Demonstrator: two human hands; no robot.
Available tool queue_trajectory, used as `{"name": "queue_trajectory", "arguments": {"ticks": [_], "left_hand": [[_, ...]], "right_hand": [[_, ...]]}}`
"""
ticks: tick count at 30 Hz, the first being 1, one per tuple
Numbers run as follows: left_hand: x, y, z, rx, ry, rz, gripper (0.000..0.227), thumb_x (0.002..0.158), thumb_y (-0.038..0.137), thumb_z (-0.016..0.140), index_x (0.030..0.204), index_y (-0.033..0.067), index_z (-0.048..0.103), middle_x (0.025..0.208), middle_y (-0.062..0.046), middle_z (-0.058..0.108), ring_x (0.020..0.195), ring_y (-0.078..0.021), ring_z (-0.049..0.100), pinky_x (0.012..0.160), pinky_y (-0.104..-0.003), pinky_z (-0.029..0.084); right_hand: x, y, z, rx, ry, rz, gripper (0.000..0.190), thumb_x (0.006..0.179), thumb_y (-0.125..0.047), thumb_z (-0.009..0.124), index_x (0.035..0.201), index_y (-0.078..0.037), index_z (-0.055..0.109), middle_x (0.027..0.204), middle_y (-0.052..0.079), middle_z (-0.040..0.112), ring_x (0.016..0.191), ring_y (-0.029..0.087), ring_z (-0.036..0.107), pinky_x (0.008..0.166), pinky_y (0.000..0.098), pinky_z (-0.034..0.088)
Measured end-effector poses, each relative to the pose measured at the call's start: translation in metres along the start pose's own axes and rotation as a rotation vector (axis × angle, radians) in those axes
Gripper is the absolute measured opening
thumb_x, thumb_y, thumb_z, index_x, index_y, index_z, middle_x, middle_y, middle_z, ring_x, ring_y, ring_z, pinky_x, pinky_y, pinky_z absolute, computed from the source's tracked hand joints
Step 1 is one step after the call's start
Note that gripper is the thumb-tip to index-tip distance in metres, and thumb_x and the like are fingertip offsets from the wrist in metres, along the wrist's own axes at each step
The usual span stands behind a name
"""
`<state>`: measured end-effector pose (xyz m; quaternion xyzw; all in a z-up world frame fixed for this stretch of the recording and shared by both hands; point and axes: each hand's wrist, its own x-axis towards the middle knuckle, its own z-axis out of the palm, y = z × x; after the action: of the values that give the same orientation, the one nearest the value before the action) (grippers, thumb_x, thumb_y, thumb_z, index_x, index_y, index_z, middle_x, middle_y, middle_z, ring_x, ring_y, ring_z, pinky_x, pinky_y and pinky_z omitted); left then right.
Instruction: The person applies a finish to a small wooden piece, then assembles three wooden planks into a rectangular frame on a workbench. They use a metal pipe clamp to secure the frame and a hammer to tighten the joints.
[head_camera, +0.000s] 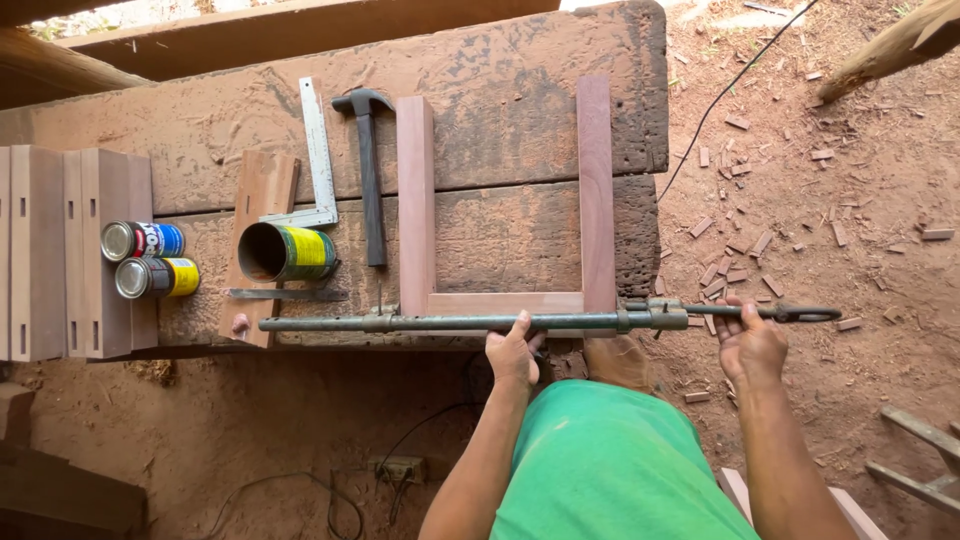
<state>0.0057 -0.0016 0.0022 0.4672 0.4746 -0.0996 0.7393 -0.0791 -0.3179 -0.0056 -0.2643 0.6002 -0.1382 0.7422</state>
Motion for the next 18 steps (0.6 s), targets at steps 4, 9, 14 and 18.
{"name": "queue_trajectory", "arguments": {"ticks": [4, 9, 14, 18], "left_hand": [[-0.013, 0.021, 0.009, 0.137, -0.011, -0.026, 0.033, 0.092, 0.006, 0.07, 0.106, -0.0125, 0.046, 0.108, -0.023, 0.054, 0.095, -0.0321, 0.063, 0.09, -0.048, 0.062], [0.025, 0.004, -0.009, 0.135, -0.022, -0.052, 0.03, 0.089, 0.002, 0.072, 0.102, -0.0184, 0.055, 0.103, -0.024, 0.058, 0.087, -0.0325, 0.062, 0.078, -0.044, 0.064], [0.018, 0.018, 0.0, 0.166, -0.034, -0.129, 0.039, 0.091, 0.003, 0.071, 0.114, -0.0176, 0.047, 0.111, -0.023, 0.054, 0.094, -0.0307, 0.061, 0.083, -0.042, 0.064], [0.027, 0.015, 0.0, 0.13, -0.013, -0.178, 0.037, 0.09, 0.001, 0.069, 0.116, -0.0142, 0.047, 0.111, -0.022, 0.055, 0.093, -0.03, 0.063, 0.081, -0.042, 0.065]], "right_hand": [[0.012, 0.011, -0.017, 0.066, -0.146, 0.01, 0.017, 0.107, -0.012, 0.052, 0.121, -0.003, 0.052, 0.109, 0.005, 0.07, 0.107, 0.015, 0.073, 0.107, 0.0279, 0.063], [0.041, 0.022, -0.042, 0.1, -0.3, 0.063, 0.013, 0.113, -0.018, 0.048, 0.116, -0.01, 0.057, 0.108, 0.002, 0.069, 0.102, 0.013, 0.07, 0.092, 0.0283, 0.06], [-0.021, -0.004, -0.009, 0.157, -0.093, 0.091, 0.008, 0.108, -0.014, 0.053, 0.116, -0.013, 0.051, 0.108, -0.001, 0.07, 0.105, 0.007, 0.08, 0.112, 0.0243, 0.073], [-0.012, -0.001, -0.012, 0.144, -0.142, 0.086, 0.008, 0.11, -0.015, 0.047, 0.112, -0.016, 0.055, 0.112, -0.001, 0.069, 0.113, 0.008, 0.077, 0.12, 0.028, 0.068]]}}
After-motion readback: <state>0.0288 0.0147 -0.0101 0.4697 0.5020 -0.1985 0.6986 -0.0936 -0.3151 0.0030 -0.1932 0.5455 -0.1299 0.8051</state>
